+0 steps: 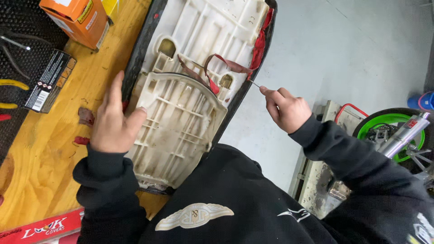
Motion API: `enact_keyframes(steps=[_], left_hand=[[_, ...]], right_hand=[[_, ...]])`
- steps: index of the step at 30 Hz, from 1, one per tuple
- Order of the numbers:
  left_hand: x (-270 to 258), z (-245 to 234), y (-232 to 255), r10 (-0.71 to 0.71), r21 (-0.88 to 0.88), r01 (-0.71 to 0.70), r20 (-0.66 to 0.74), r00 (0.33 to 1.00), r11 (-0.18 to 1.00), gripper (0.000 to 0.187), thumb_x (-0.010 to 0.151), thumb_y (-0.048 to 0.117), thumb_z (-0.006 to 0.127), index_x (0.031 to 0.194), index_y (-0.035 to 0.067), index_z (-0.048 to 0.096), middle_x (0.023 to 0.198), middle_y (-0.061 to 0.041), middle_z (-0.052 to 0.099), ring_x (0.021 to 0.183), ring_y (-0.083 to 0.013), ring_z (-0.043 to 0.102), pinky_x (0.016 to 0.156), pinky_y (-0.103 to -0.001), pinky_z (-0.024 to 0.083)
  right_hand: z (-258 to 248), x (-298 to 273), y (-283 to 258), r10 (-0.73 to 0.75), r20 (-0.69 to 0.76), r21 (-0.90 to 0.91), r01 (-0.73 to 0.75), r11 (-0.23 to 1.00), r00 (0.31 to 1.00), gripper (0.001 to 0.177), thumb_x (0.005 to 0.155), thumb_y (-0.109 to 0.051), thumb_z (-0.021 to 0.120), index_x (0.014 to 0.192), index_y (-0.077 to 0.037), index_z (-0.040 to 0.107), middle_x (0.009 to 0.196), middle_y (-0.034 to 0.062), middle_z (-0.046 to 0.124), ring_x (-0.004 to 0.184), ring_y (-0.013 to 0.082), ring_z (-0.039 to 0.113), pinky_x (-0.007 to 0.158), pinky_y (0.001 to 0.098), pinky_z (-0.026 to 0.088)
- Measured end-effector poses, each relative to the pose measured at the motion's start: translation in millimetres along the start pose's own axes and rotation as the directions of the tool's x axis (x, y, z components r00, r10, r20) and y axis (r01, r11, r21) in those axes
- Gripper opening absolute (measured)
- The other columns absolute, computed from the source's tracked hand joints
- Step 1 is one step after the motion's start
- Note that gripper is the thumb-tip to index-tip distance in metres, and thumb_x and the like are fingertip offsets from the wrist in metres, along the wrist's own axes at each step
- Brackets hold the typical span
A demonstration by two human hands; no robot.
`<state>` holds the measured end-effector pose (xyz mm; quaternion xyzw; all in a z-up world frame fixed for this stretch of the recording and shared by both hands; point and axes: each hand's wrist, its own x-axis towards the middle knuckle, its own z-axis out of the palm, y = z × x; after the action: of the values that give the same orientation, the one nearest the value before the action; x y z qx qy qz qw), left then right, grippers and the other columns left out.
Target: The person uses pliers to cut a red strap attached to a white motorcycle fairing. They then use a small metal tool to pry and remove the strap from the fairing's interior. The person continues to work on the fairing, using pliers to adjust and remove parts of the strap.
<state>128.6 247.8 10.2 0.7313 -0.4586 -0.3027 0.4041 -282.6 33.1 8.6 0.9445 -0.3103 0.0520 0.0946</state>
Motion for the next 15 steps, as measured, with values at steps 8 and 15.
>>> enact_keyframes(steps=[8,15], left_hand=[[2.0,-0.3,-3.8,0.002,-0.019,-0.003,-0.015,1.0,1.0,0.087,0.082,0.025,0.061,0.161,0.001,0.034,0.149,-0.044,0.043,0.135,-0.0628,0.042,0.11,-0.069,0.034],[2.8,1.1,-5.4,-0.007,-0.024,0.007,-0.012,1.0,1.0,0.086,0.083,0.023,0.059,0.162,0.001,0.034,0.151,-0.043,0.041,0.139,-0.0597,0.039,0.114,-0.066,0.031]], right_hand=[[13.4,-1.8,-31.3,0.196,-0.115,0.373,-0.14,0.917,0.974,0.029,0.101,-0.012,0.061,0.126,-0.023,0.07,0.083,-0.0024,0.065,0.059,0.0227,0.068,0.053,0.0341,0.057],[27.3,0.3,-73.9,0.441,-0.224,0.656,-0.2,0.728,0.869,0.024,0.105,-0.005,0.056,0.124,-0.012,0.069,0.102,0.0135,0.078,0.065,0.0327,0.071,0.05,0.0344,0.05]])
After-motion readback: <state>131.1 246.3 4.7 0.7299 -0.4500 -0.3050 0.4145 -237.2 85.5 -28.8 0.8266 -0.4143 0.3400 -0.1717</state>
